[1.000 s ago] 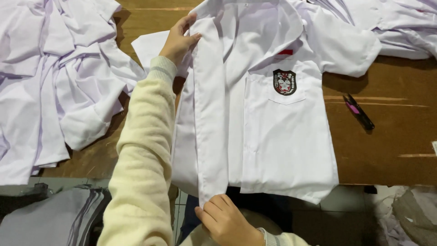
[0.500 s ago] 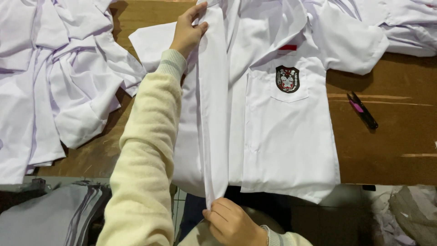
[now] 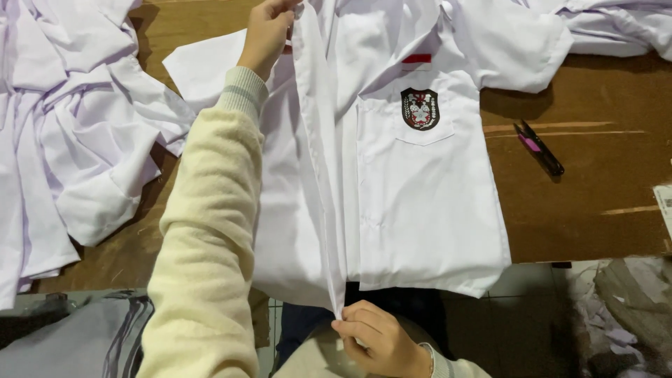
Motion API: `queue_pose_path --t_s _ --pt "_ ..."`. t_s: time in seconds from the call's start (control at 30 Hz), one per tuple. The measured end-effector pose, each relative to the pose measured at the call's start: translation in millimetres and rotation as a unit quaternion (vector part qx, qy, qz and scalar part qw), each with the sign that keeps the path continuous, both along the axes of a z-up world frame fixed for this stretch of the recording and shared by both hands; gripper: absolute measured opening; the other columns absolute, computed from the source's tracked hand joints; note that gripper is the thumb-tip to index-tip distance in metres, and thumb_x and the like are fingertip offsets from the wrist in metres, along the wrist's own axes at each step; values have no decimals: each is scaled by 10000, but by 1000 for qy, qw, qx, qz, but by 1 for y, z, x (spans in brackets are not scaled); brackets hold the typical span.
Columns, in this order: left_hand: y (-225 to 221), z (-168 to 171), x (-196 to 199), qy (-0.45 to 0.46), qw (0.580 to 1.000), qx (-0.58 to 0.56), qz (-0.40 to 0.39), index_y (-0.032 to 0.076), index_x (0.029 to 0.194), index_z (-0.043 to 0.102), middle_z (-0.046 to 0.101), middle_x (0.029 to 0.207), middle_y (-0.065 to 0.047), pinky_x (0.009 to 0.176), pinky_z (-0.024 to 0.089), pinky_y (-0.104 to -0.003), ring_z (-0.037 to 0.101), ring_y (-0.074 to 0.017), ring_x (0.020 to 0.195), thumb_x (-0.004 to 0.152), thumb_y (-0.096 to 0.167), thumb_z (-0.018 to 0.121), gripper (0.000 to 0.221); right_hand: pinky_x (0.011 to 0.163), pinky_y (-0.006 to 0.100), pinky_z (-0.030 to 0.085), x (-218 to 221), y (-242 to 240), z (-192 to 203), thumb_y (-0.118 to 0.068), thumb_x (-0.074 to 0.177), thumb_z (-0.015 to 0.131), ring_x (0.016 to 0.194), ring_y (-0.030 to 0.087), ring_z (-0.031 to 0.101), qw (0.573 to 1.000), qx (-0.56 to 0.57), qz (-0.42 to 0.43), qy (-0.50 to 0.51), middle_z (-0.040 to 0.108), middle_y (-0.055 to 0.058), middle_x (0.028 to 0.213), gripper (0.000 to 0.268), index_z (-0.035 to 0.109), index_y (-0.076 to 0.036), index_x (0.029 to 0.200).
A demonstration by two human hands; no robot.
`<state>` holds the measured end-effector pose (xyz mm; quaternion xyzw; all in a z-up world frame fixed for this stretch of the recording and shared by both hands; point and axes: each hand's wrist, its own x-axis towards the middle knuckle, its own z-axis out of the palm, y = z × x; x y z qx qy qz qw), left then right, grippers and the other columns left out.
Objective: Trimming loose threads from a white shirt using snips and then folding the garment neatly.
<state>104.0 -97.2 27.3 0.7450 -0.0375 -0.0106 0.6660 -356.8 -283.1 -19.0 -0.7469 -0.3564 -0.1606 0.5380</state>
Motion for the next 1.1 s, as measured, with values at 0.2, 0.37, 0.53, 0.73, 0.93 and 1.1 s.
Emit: queue_pose_path --t_s 0.2,0.37,0.53,0.73,0.93,1.1 --pt "1 5 -9 14 1000 -1 9 147 1123 726 730 921 41 589 580 -257 619 -89 679 891 109 488 335 745 355 618 -2 -2 -3 124 887 641 785 307 647 1000 -18 3 -7 648 165 862 145 663 76 1023" --pt "2 -2 -3 5 1000 -7 -5 155 1216 720 749 1143 81 570 592 -263 525 -62 609 898 114 511 383 750 354 594 0 0 2 113 915 617 773 296 616 1000 -26 10 2 630 162 848 123 661 82 1025" --pt "5 -7 1 -27 1000 -8 -10 135 1236 708 722 1254 59 585 624 -268 592 -70 687 929 175 582 334 766 357 592 -2 -1 -4 123 908 597 790 296 621 1000 -7 13 20 627 160 843 143 644 67 1030" --pt "4 -19 13 -78 996 37 1 112 1231 678 702 1213 -7 571 675 -261 693 -114 791 948 155 600 297 678 328 483 -11 -6 -15 85 921 533 753 260 555 992 68 -31 104 556 130 788 128 584 -4 998" --pt "-15 -16 16 -76 994 47 58 87 953 654 672 1047 -43 505 727 -296 709 -169 700 859 117 600 112 670 315 355 -26 -13 -50 17 966 491 727 205 439 946 191 -87 249 431 54 723 94 534 -60 935" --pt "-22 -40 40 -196 955 182 125 114 818 685 745 842 -15 576 625 -334 715 -201 756 762 73 567 137 610 283 320 -32 -21 -72 19 955 465 636 143 401 897 256 -91 348 452 48 748 87 504 -54 929"
